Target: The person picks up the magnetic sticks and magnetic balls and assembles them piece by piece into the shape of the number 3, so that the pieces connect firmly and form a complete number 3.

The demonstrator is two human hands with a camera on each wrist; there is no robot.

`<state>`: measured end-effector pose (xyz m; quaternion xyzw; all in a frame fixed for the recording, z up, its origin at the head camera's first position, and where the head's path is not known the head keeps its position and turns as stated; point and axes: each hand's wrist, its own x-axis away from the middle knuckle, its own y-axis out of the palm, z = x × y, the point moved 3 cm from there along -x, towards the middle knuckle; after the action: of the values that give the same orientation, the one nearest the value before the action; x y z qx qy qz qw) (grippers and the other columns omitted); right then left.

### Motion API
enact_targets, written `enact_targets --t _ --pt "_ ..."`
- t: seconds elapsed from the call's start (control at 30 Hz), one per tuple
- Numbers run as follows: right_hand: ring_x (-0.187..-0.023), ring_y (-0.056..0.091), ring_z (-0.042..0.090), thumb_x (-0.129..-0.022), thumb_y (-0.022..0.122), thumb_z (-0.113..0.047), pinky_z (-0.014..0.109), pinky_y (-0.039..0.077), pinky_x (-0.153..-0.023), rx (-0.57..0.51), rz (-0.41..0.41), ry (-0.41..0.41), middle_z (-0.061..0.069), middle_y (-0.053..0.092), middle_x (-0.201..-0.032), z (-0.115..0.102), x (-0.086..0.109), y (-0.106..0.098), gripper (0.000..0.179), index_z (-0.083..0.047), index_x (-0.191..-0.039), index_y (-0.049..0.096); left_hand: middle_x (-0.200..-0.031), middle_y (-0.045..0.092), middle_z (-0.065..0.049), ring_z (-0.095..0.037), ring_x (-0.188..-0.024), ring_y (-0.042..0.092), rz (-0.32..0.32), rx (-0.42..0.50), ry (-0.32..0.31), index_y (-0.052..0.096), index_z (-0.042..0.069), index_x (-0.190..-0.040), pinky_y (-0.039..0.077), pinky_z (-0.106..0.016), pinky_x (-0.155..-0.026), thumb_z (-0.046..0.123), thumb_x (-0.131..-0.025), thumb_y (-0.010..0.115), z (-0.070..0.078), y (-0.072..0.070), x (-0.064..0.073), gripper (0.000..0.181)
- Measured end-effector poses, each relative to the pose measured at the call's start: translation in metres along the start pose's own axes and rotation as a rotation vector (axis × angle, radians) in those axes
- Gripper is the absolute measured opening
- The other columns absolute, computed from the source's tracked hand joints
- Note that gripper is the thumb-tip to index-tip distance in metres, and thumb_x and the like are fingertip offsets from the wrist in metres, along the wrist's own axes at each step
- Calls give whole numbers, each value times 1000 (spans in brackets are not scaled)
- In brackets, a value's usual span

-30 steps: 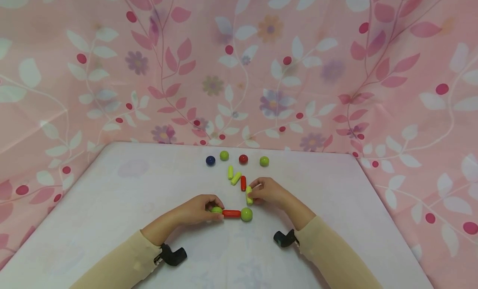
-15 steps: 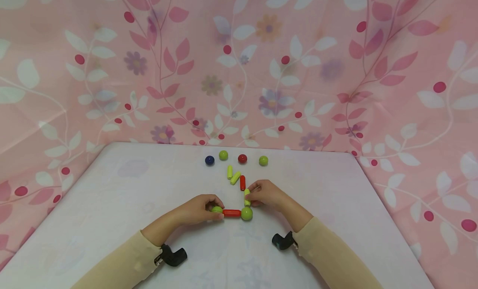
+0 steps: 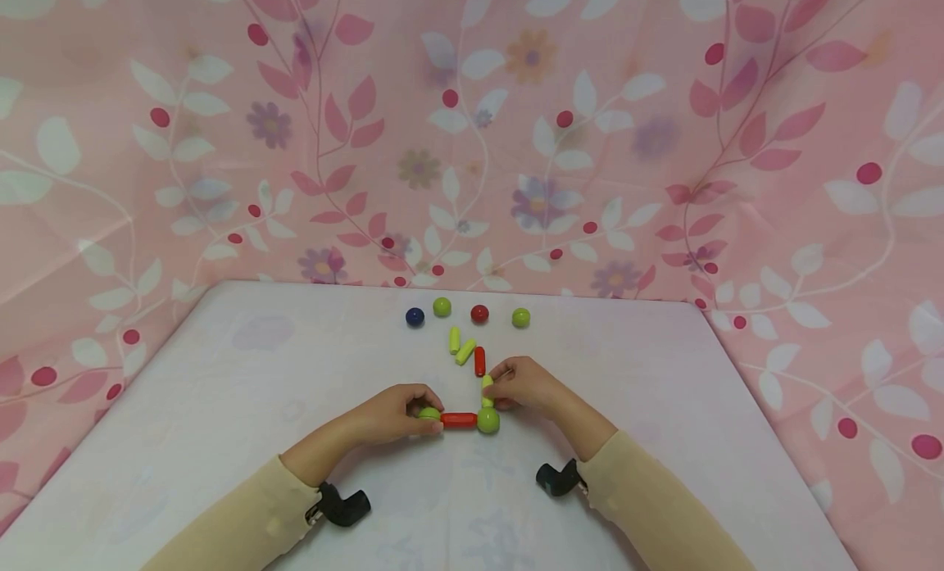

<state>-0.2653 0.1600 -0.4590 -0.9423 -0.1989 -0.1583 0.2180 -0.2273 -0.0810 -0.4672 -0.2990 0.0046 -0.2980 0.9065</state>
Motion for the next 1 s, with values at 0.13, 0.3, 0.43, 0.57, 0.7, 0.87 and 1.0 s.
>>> enact_targets --t 0.13,0.3,0.43,0.57,0.7,0.87,1.0 --pt "-73 62 16 -88 76 -11 29 55 -71 -11 -6 1 5 66 -82 1 0 1 32 4 -113 61 -90 58 2 -16 -81 50 -2 4 -6 69 17 -108 40 -28 -68 34 -89 77 0 1 0 27" --pt "-73 62 16 -88 76 -11 29 55 -72 -12 -8 -6 6 65 -81 1 0 1 32 4 -112 62 -90 59 1 -16 -81 50 1 11 -12 68 16 -108 41 -28 -68 33 -88 78 -1 0 0 27" --pt "-74 63 17 -88 76 -11 30 56 -73 -3 -6 -7 6 65 -81 0 1 0 31 3 -112 62 -89 59 1 -16 -81 50 4 16 -10 68 16 -109 41 -28 -67 32 -89 77 -1 0 0 27" --pt "-75 64 17 -90 75 -12 30 56 -74 13 0 -4 7 67 -83 0 2 -2 30 3 -112 63 -89 59 1 -15 -80 50 5 19 -15 68 17 -109 41 -27 -66 33 -89 77 0 0 1 28" --pt "-76 63 18 -91 74 -13 29 55 -75 23 14 4 8 68 -85 0 2 -5 29 2 -112 63 -90 59 2 -15 -80 50 6 16 -16 68 17 -110 41 -26 -66 33 -89 77 1 0 1 27" --pt "-76 63 19 -91 74 -14 29 54 -75 47 31 7 8 68 -85 -1 3 -7 27 0 -112 64 -91 59 2 -15 -79 50 8 16 -5 68 16 -110 40 -27 -66 31 -89 77 2 -1 1 27" --pt "-78 62 20 -91 73 -15 30 53 -77 88 49 9 7 68 -87 -2 4 -11 27 -2 -113 65 -91 59 2 -16 -79 50 7 20 1 68 14 -110 40 -27 -66 30 -89 77 1 -1 1 28"
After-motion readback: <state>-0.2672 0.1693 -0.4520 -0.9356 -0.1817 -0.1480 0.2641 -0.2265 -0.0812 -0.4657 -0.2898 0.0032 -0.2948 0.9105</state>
